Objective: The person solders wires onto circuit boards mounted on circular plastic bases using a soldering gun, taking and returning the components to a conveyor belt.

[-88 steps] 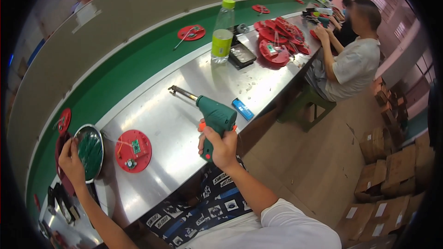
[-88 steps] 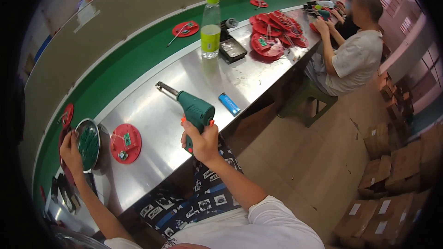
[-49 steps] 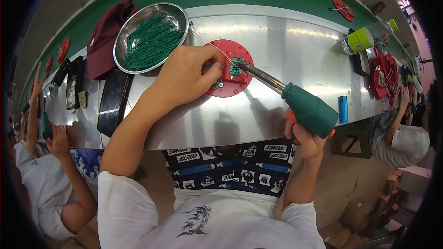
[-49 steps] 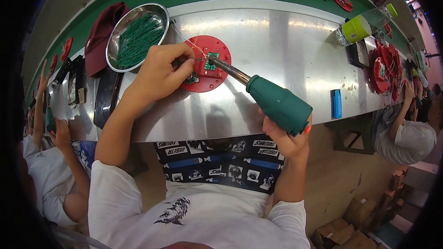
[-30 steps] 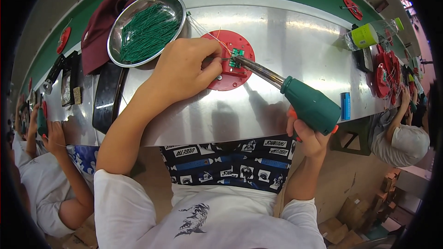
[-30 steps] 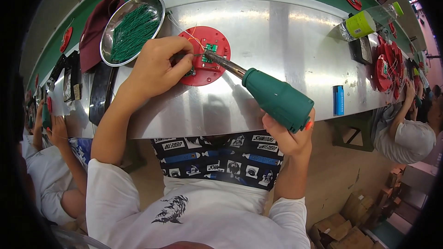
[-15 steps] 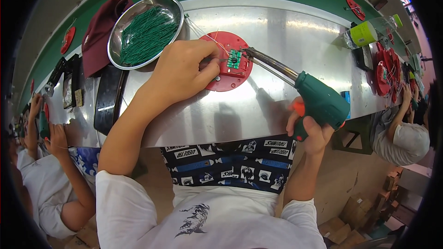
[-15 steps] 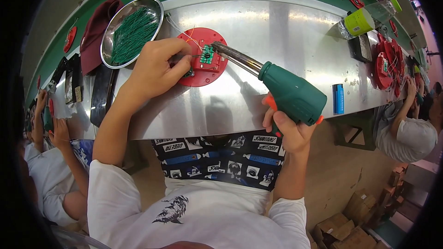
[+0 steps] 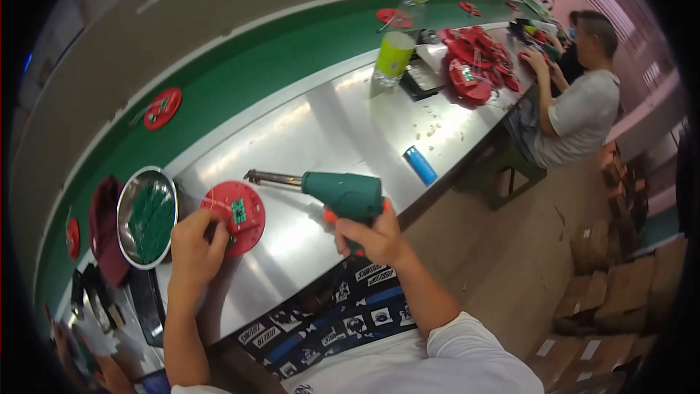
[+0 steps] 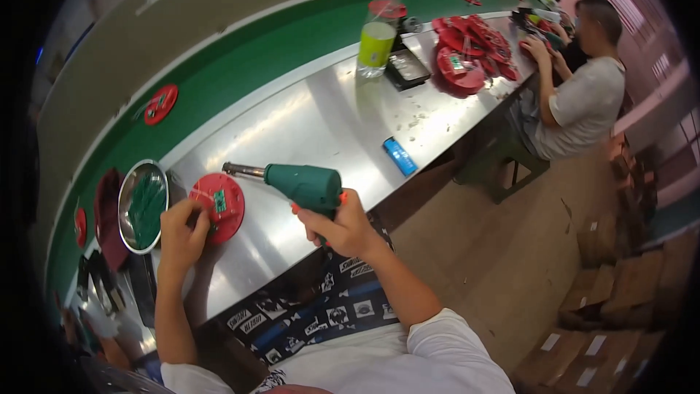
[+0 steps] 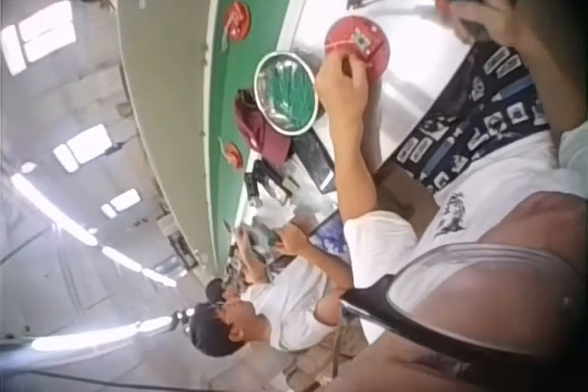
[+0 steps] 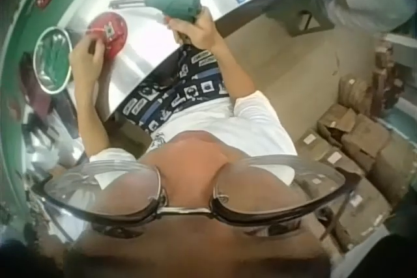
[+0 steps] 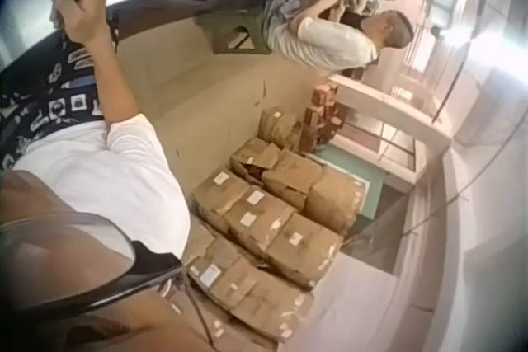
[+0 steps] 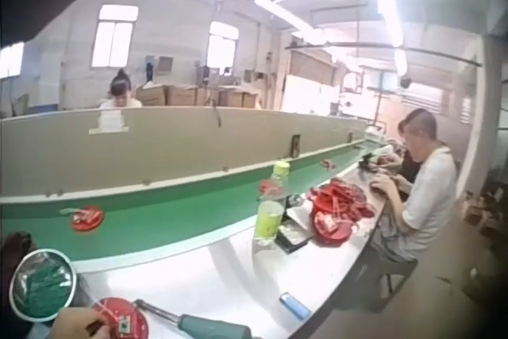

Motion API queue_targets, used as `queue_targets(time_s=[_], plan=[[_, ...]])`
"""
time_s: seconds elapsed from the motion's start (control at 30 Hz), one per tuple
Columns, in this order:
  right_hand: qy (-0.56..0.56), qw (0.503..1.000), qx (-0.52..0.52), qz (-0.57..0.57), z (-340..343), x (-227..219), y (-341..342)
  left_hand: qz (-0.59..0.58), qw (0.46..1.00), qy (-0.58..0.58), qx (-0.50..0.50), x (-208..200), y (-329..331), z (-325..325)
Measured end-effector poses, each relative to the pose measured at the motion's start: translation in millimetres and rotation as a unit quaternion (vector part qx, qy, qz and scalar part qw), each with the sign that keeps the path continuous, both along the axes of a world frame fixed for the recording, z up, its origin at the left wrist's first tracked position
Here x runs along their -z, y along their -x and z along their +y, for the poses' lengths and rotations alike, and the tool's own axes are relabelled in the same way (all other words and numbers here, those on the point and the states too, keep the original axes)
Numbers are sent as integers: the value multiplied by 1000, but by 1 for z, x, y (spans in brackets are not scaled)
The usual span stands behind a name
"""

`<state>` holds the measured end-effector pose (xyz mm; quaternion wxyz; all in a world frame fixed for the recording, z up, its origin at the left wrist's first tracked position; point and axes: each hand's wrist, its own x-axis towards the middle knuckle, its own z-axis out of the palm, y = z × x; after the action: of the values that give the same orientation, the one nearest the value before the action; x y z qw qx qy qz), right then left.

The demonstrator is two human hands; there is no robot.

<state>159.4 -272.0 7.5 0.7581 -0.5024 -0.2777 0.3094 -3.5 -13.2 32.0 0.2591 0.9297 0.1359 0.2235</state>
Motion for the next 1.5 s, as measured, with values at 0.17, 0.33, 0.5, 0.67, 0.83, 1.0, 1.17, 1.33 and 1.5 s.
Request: queue_targets(time_s=[0.17, 0.33, 0.5, 0.67, 0.83, 1.0, 1.17, 1.33, 1.5], plan=[[-1, 1000, 23, -16, 3, 3, -1, -11, 1000, -8, -28, 3, 1, -5], [-7, 999, 36, -20, 4, 3, -3, -15, 997, 8, -75, 3, -2, -10], [11, 999, 15, -31, 2, 5, -7, -11, 993, 38, -112, 1, -4, -12], [0, 999, 18, -29, 1, 3, -5, -24, 994, 58, -87, 1, -2, -10], [-8, 998, 49, -30, 2, 4, 0, 66, 985, 146, -63, -11, 18, 7], [-10, 999, 35, -19, 2, 5, 3, 49, 987, 1, -156, -27, 38, 25], [56, 998, 3, -6, 2, 14, 7, -54, 988, 54, -132, -23, 29, 14], [13, 996, 25, -85, -7, 20, -7, -80, 996, 43, -6, -13, -6, -8], [-17, 989, -56, -136, 5, 21, -6, -33, 999, 18, -37, 5, 11, -9]])
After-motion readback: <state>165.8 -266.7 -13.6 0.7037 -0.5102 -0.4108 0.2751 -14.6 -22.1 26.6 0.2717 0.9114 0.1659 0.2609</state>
